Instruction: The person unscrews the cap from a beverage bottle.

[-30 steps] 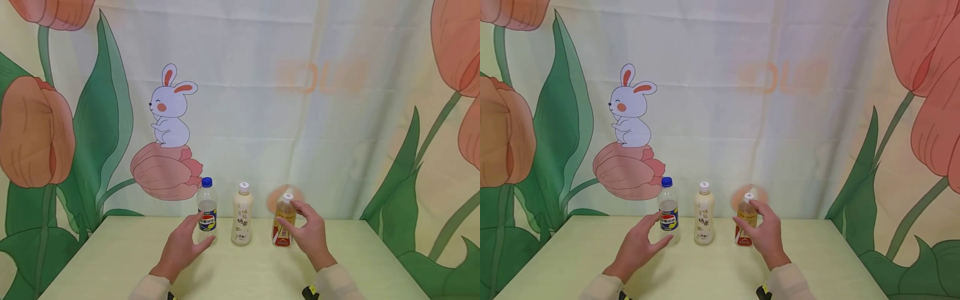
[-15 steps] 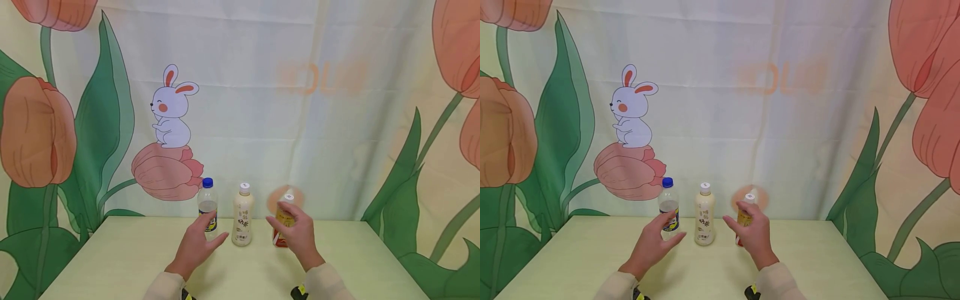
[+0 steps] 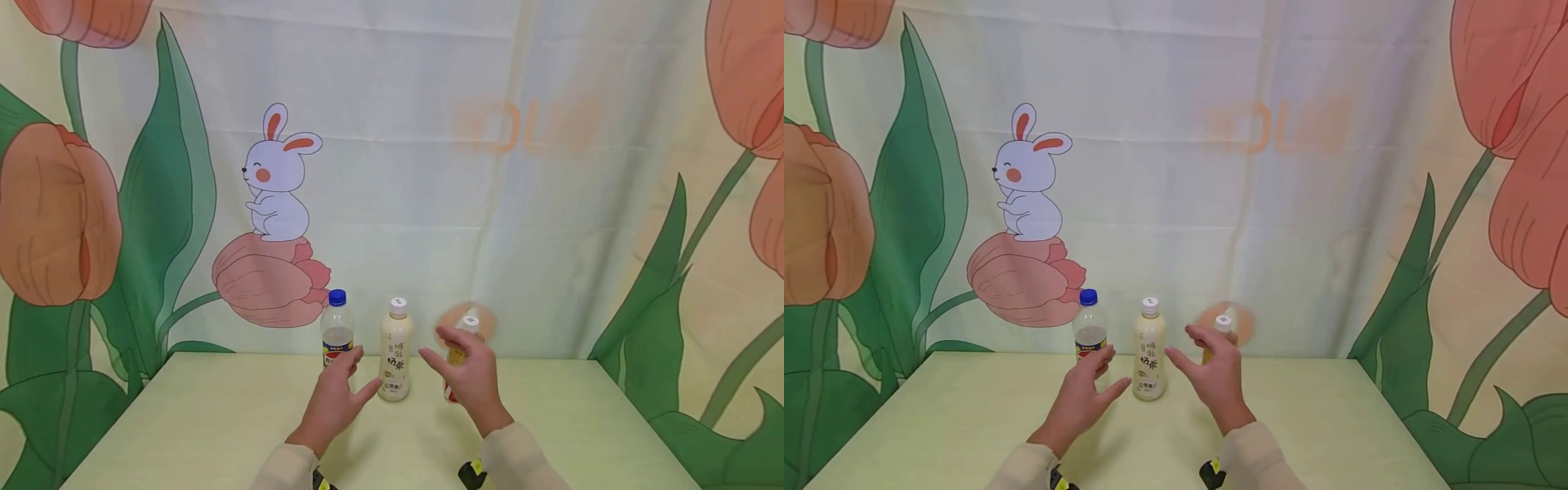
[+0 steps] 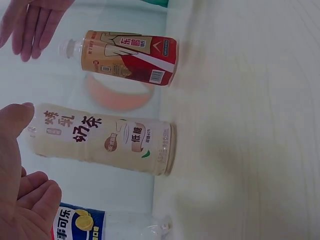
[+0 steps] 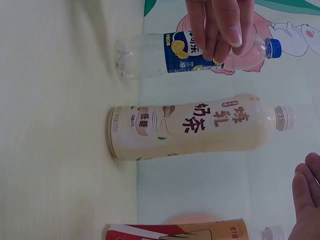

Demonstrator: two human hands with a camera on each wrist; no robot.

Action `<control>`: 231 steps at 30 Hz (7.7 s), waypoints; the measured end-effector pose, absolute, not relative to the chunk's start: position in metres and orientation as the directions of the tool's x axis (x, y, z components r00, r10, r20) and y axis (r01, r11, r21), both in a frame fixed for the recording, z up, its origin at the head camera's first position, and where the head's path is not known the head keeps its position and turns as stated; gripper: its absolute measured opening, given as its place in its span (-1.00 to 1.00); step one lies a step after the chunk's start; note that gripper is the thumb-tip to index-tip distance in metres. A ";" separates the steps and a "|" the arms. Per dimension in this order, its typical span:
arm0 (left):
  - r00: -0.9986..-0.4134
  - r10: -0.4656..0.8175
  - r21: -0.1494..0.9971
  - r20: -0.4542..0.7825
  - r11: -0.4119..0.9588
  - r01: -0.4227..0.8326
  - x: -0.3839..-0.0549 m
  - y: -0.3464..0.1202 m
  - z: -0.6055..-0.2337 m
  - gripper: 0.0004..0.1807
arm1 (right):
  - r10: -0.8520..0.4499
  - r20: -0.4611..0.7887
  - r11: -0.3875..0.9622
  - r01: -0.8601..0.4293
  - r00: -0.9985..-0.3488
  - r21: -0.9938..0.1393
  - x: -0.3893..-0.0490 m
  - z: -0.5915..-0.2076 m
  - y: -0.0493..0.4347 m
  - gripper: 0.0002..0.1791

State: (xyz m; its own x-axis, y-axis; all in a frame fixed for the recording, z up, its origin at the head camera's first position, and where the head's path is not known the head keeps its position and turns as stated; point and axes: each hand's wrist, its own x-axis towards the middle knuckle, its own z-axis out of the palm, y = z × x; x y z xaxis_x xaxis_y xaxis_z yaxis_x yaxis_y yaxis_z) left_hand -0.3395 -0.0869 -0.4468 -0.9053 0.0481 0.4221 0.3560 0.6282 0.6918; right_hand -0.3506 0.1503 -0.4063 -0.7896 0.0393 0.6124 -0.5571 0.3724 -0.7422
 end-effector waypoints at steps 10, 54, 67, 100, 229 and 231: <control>-0.917 0.056 0.709 0.394 0.617 0.342 -0.345 -0.075 -0.448 -0.17 | 0.013 0.628 0.343 -0.587 -0.778 -0.734 -0.356 -0.401 0.132 -0.46; -0.974 -0.115 0.946 0.196 0.285 0.157 -0.401 -0.026 -0.478 -0.06 | 0.107 0.420 0.271 -0.380 -0.901 -0.884 -0.404 -0.384 0.089 -0.36; -0.980 -0.118 0.968 0.158 0.212 0.131 -0.410 -0.025 -0.479 -0.19 | 0.129 0.431 0.280 -0.384 -0.893 -0.880 -0.417 -0.384 0.078 -0.39; -0.985 -0.097 0.962 0.145 0.245 0.117 -0.410 -0.024 -0.488 -0.27 | 0.152 0.399 0.245 -0.357 -0.904 -0.902 -0.421 -0.387 0.079 -0.64; -0.979 0.129 0.967 0.157 0.183 0.179 -0.321 -0.039 -0.452 -0.11 | -0.064 0.354 0.183 -0.359 -0.933 -0.915 -0.346 -0.347 0.123 -0.56; -0.978 0.143 0.968 0.153 0.178 0.178 -0.318 -0.040 -0.452 -0.10 | -0.066 0.360 0.171 -0.366 -0.930 -0.915 -0.342 -0.347 0.124 -0.58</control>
State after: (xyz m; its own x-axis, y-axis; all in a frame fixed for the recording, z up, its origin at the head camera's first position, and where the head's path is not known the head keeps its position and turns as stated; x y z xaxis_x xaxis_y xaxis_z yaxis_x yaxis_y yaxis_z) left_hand -0.3176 -0.0400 -0.4524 -0.9778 0.1425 0.1533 0.1777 0.1775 0.9679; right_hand -0.3424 0.1238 -0.3471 -0.9305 -0.0655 0.3605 -0.3664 0.1712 -0.9146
